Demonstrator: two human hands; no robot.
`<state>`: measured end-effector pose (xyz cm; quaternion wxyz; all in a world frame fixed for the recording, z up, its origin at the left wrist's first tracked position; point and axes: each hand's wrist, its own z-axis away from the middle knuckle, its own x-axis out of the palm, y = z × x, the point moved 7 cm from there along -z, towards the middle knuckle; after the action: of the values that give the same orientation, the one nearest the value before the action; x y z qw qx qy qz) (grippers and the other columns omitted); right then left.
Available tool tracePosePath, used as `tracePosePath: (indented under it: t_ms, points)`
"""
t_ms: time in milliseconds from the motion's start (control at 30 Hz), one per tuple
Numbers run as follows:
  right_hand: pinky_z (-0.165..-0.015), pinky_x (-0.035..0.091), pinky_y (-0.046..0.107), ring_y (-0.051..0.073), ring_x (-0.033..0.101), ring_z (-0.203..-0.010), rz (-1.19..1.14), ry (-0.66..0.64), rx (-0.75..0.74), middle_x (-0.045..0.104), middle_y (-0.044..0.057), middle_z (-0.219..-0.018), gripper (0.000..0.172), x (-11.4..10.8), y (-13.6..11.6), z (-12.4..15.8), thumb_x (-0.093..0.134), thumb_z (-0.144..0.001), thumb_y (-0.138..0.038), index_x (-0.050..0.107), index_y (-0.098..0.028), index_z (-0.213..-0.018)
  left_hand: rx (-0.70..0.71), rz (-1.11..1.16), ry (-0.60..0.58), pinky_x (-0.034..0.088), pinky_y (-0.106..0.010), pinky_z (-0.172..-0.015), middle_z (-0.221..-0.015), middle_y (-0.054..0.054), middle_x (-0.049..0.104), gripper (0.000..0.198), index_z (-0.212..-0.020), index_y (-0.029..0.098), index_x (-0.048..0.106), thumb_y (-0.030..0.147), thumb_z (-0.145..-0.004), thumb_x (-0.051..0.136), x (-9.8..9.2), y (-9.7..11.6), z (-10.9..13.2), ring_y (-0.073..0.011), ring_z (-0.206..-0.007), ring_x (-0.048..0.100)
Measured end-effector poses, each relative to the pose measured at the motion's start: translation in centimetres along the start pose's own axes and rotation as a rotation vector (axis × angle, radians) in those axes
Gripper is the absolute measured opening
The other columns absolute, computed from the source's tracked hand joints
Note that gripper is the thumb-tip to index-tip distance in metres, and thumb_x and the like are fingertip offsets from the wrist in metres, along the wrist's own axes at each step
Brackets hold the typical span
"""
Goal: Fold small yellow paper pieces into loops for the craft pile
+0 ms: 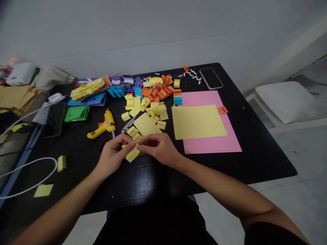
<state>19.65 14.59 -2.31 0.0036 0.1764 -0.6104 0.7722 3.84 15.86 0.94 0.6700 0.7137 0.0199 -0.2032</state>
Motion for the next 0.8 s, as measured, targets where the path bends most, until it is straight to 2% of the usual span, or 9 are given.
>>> tracePosePath:
  t_ms: [133, 367, 567, 800]
  points:
    - [-0.073, 0.065, 0.03, 0.015, 0.075, -0.068, 0.008, -0.002, -0.007, 0.078, 0.002, -0.073, 0.018, -0.06, -0.14, 0.0, 0.088, -0.075, -0.031, 0.083, -0.019, -0.087, 0.013, -0.022, 0.01, 0.044, -0.025, -0.062, -0.069, 0.0, 0.064, 0.021, -0.075, 0.018, 0.067, 0.034, -0.09, 0.069, -0.08, 0.18, 0.06, -0.0134, -0.066, 0.055]
    - [-0.075, 0.066, 0.031, 0.015, 0.075, -0.073, -0.088, -0.081, 0.045, 0.078, 0.001, -0.077, 0.021, 0.2, 0.18, -0.36, 0.09, -0.074, -0.033, 0.082, -0.018, -0.088, -0.031, 0.05, -0.03, 0.042, -0.025, -0.06, -0.069, 0.001, 0.063, 0.02, -0.077, 0.018, 0.067, 0.034, -0.089, 0.07, 0.02, -0.02, -0.03, -0.0124, -0.063, 0.052]
    - [-0.077, 0.066, 0.032, 0.015, 0.075, -0.074, -0.083, -0.086, 0.054, 0.078, 0.001, -0.078, 0.021, 0.17, 0.19, -0.4, 0.09, -0.074, -0.032, 0.082, -0.019, -0.087, -0.037, 0.054, -0.023, 0.04, -0.025, -0.058, -0.069, 0.001, 0.062, 0.023, -0.077, 0.018, 0.067, 0.038, -0.089, 0.072, -0.01, -0.14, 0.04, -0.0126, -0.063, 0.051]
    - [-0.07, 0.062, 0.028, 0.013, 0.072, -0.068, 0.043, -0.035, -0.044, 0.078, 0.001, -0.077, 0.018, -0.05, -0.3, -0.19, 0.089, -0.074, -0.032, 0.081, -0.02, -0.085, 0.026, -0.013, -0.015, 0.043, -0.025, -0.062, -0.073, 0.0, 0.065, 0.019, -0.08, 0.018, 0.069, 0.034, -0.091, 0.071, 0.1, 0.09, 0.23, -0.0138, -0.068, 0.056]
